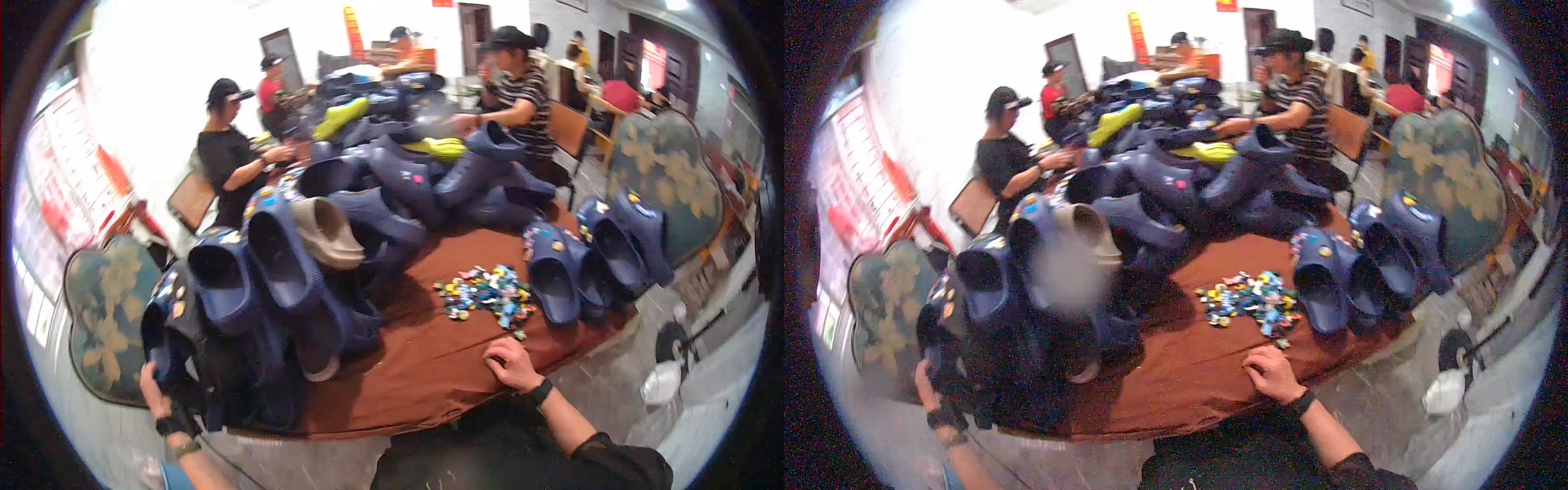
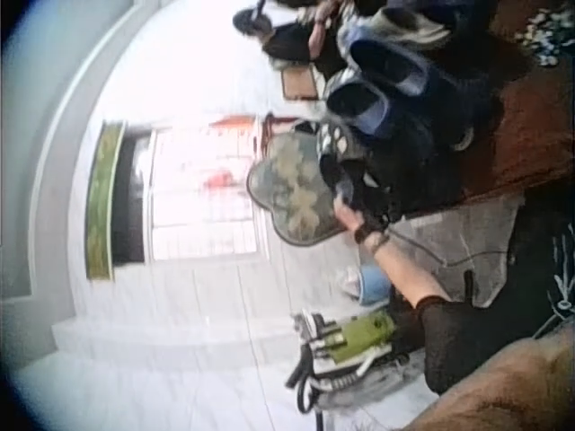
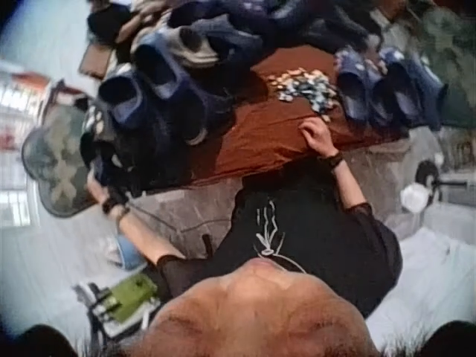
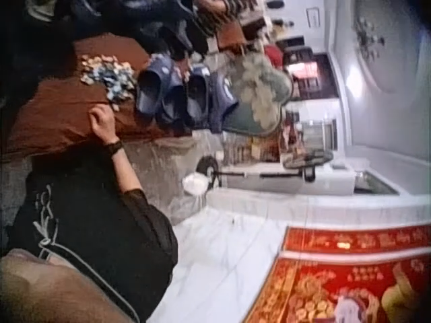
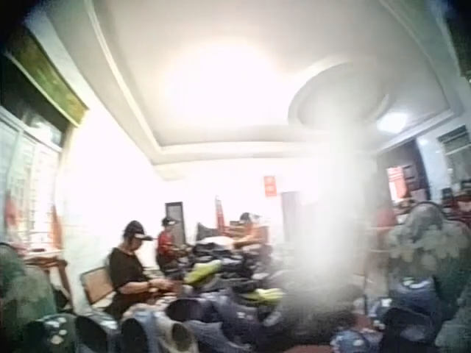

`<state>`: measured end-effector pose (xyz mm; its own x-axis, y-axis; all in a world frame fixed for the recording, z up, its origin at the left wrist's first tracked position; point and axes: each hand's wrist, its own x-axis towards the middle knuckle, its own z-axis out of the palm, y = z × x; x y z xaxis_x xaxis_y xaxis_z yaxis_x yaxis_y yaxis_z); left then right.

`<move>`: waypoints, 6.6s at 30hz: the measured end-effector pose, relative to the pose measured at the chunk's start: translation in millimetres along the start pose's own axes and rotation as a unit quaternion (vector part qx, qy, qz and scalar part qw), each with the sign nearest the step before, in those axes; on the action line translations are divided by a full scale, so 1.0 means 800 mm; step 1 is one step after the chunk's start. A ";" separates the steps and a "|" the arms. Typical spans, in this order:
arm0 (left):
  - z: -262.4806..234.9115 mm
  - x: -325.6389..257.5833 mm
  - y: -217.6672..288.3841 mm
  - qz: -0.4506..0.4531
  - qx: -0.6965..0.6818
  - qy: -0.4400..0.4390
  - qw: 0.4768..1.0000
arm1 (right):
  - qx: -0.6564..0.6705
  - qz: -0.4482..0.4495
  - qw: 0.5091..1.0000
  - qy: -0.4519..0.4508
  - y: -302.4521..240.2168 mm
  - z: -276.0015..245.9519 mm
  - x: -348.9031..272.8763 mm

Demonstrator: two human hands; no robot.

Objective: Attaching decorative charms into the holes of blue clogs.

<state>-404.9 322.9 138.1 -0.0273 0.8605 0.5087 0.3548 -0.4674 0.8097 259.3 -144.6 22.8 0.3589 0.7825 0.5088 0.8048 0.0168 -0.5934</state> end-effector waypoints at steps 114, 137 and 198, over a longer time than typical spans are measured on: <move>0.408 -0.433 0.365 0.213 0.088 -0.470 0.852 | -0.135 -0.182 0.969 -0.102 -0.018 -0.048 0.137; 0.399 -0.494 0.321 0.300 0.200 -0.383 0.850 | 0.077 -0.221 0.907 -0.350 -0.064 -0.012 0.149; 0.400 -0.485 0.329 0.279 0.190 -0.401 0.852 | 0.139 -0.154 0.694 -0.690 -0.050 0.027 0.238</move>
<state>-1.9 -68.9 60.0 0.8375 0.4592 0.2962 0.3848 -0.8805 0.2769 285.1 17.6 130.0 -0.7581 0.5629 -0.3292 0.5515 0.2840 -0.7843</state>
